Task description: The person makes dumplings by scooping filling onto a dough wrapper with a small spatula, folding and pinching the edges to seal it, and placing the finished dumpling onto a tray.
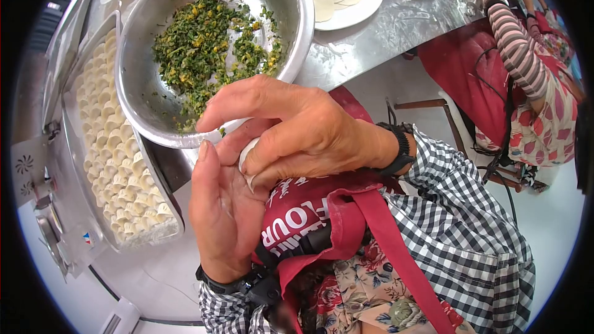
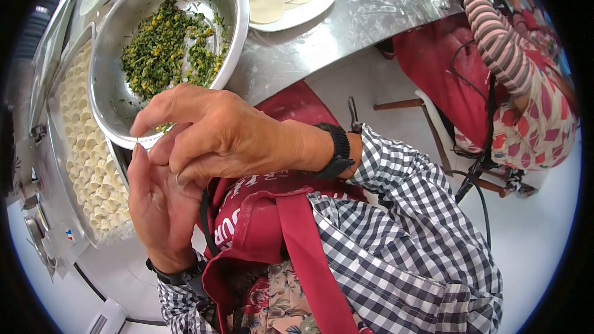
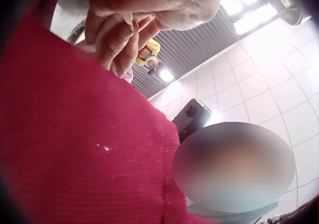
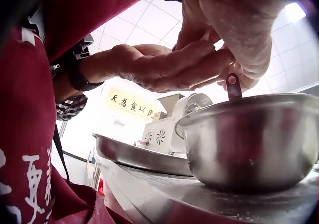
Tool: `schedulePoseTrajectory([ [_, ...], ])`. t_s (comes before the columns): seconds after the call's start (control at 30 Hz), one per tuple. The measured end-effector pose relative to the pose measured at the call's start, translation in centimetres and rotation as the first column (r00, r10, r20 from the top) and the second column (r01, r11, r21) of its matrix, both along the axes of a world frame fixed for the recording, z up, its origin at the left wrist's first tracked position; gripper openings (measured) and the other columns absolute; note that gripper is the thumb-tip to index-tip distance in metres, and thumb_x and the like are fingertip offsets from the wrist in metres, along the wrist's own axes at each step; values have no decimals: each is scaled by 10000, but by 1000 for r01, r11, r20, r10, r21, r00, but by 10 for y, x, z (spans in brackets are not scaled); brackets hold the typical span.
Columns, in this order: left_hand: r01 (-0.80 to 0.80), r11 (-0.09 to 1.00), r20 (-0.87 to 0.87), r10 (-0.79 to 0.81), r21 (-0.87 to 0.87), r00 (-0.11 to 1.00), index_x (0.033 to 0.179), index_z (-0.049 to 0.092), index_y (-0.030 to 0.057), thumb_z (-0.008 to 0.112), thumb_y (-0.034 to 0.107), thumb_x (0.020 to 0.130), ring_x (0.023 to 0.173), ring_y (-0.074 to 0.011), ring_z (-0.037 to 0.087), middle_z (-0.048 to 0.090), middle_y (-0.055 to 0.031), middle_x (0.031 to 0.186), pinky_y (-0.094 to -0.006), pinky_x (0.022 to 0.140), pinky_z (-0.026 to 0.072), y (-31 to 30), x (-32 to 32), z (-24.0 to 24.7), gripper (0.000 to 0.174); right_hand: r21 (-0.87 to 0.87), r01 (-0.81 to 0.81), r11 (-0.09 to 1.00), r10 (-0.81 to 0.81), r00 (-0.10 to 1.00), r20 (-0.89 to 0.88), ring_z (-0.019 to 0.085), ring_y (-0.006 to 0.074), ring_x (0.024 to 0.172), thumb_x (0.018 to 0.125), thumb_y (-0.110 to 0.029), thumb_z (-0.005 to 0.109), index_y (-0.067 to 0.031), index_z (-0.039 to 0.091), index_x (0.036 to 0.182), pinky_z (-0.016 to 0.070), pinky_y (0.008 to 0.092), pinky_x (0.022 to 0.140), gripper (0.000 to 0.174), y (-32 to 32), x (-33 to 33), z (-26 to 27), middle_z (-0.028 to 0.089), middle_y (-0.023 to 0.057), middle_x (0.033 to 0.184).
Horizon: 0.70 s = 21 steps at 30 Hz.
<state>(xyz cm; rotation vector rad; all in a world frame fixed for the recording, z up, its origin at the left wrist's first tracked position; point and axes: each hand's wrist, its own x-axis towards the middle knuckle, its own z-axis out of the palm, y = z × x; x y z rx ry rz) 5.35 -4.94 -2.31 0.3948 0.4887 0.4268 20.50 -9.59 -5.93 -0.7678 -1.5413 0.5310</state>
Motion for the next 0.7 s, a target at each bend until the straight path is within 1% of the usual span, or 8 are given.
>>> schedulePoseTrajectory([
  [0.07, 9, 1000, -37, -10, -16, 999, 1267, 331, -94, 261, 354, 964, 1092, -292, 516, 470, -202, 1239, -399, 900, 444, 0, 1, 1, 545, -71, 12, 997, -17, 998, -64, 471, 304, 1110, 684, 5, 697, -9, 614, 731, 501, 336, 802, 96, -1, -3, 4, 516, 183, 1172],
  [0.2, 20, 999, -47, -19, 27, 999, 1265, 332, -97, 264, 353, 964, 1080, -289, 526, 472, -205, 1234, -397, 890, 454, 1, -1, -1, 546, -73, -33, 997, 28, 997, -69, 469, 304, 1112, 679, 4, 701, -12, 611, 729, 503, 329, 794, 104, -2, -3, 1, 523, 179, 1169],
  [0.27, 14, 999, -53, -12, 37, 999, 1266, 329, -100, 268, 350, 964, 1078, -288, 528, 472, -207, 1233, -399, 890, 455, 2, 0, -1, 546, -39, -20, 999, 21, 999, 25, 477, 305, 1105, 679, 2, 701, -15, 613, 733, 498, 331, 799, 105, 0, 2, 3, 518, 179, 1176],
  [0.37, 18, 999, -57, -16, 38, 998, 1262, 333, -98, 275, 345, 963, 1074, -285, 532, 472, -204, 1235, -405, 891, 454, 2, 3, 3, 538, -65, -26, 998, 24, 999, -39, 489, 311, 1089, 671, -7, 703, -16, 609, 727, 473, 350, 821, 110, 0, 0, -1, 523, 175, 1173],
  [0.43, 8, 1000, -150, -5, 22, 989, 1239, 367, -87, 282, 338, 963, 1051, -282, 545, 492, -192, 1210, -405, 881, 459, 1, 4, 6, 513, -61, -6, 998, 6, 1000, 2, 494, 312, 1080, 663, -18, 703, -16, 606, 710, 456, 364, 837, 108, -1, 0, 2, 526, 174, 1169],
  [0.47, 9, 1000, -149, -5, 23, 989, 1239, 367, -87, 282, 338, 963, 1051, -282, 545, 492, -192, 1210, -405, 881, 459, 1, 3, 5, 513, -57, 13, 998, -10, 999, 44, 499, 313, 1071, 654, -29, 703, -17, 603, 694, 438, 379, 852, 108, -1, 0, 3, 530, 173, 1166],
  [0.57, 33, 999, -101, -34, -19, 994, 1204, 405, -80, 290, 336, 963, 1028, -279, 556, 518, -181, 1171, -404, 877, 461, 1, -1, 0, 495, -40, -10, 999, 12, 999, 44, 505, 311, 1058, 640, -54, 703, -16, 601, 671, 416, 390, 867, 114, -2, 0, 1, 533, 178, 1162],
  [0.7, 61, 998, -92, -60, 7, 994, 1183, 425, -79, 300, 338, 961, 1017, -278, 560, 535, -174, 1142, -407, 876, 461, 2, 0, 0, 488, -38, -19, 999, 21, 999, 45, 507, 308, 1052, 640, -64, 699, -21, 597, 646, 412, 388, 868, 111, -1, 0, -1, 536, 180, 1158],
])
